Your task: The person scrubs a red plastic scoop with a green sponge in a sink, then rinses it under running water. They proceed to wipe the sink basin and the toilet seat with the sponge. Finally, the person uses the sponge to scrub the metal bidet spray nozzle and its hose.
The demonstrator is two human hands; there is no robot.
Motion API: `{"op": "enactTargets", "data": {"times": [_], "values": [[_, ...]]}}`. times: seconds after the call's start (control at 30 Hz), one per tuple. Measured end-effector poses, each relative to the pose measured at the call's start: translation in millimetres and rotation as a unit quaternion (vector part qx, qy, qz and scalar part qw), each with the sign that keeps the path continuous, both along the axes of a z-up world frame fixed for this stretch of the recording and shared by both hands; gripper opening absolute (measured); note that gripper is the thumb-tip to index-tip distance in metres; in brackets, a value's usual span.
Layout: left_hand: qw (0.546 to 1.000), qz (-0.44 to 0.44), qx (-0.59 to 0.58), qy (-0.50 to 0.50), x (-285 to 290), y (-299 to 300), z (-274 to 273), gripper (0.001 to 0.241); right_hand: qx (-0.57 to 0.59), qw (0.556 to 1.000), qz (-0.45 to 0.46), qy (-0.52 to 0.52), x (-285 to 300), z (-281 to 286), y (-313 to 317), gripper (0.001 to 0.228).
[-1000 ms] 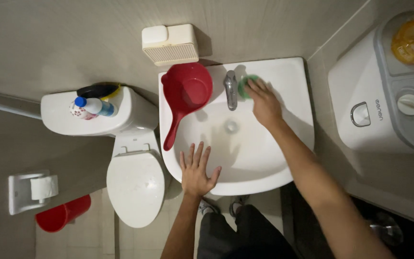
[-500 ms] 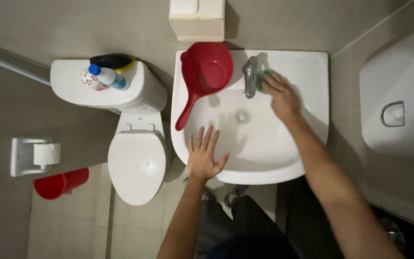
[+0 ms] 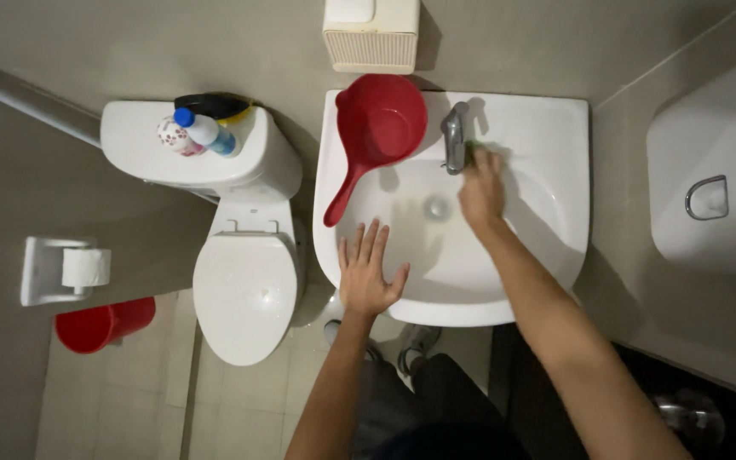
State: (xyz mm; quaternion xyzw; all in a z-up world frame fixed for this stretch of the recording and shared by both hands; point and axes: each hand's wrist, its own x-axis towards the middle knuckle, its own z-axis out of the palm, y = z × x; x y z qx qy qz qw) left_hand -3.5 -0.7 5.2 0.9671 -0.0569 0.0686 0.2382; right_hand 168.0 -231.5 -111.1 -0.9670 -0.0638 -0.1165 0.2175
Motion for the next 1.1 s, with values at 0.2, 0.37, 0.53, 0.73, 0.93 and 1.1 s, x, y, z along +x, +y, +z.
{"op": "enactTargets", "data": {"times": [0.2, 0.37, 0.53, 0.73, 0.93, 1.1], "values": [[1.000, 0.001, -0.007, -0.007, 2, 3, -8, 0.078, 0.132, 0.991, 0.001, -0.006, -8, 36, 31, 0.046], [0.992, 0.039, -0.096, -0.071, 3, 16, -23, 0.074, 0.176, 0.984, 0.024, 0.017, -23, 42, 19, 0.033], [0.863, 0.198, -0.439, -0.152, 48, 51, -14, 0.066, 0.302, 0.939, 0.036, 0.161, -61, 47, 9, 0.038], [0.792, 0.185, -0.578, 0.067, 115, 73, 18, 0.061, 0.381, 0.857, 0.021, 0.347, -109, 67, 10, 0.031], [0.888, 0.243, -0.283, 0.270, 128, 41, 47, 0.069, 0.387, 0.841, 0.092, 0.366, -128, 59, 0, 0.045], [0.954, 0.218, -0.169, 0.116, 97, 30, 51, 0.051, 0.401, 0.832, 0.070, 0.376, -129, 82, -7, 0.043]]}}
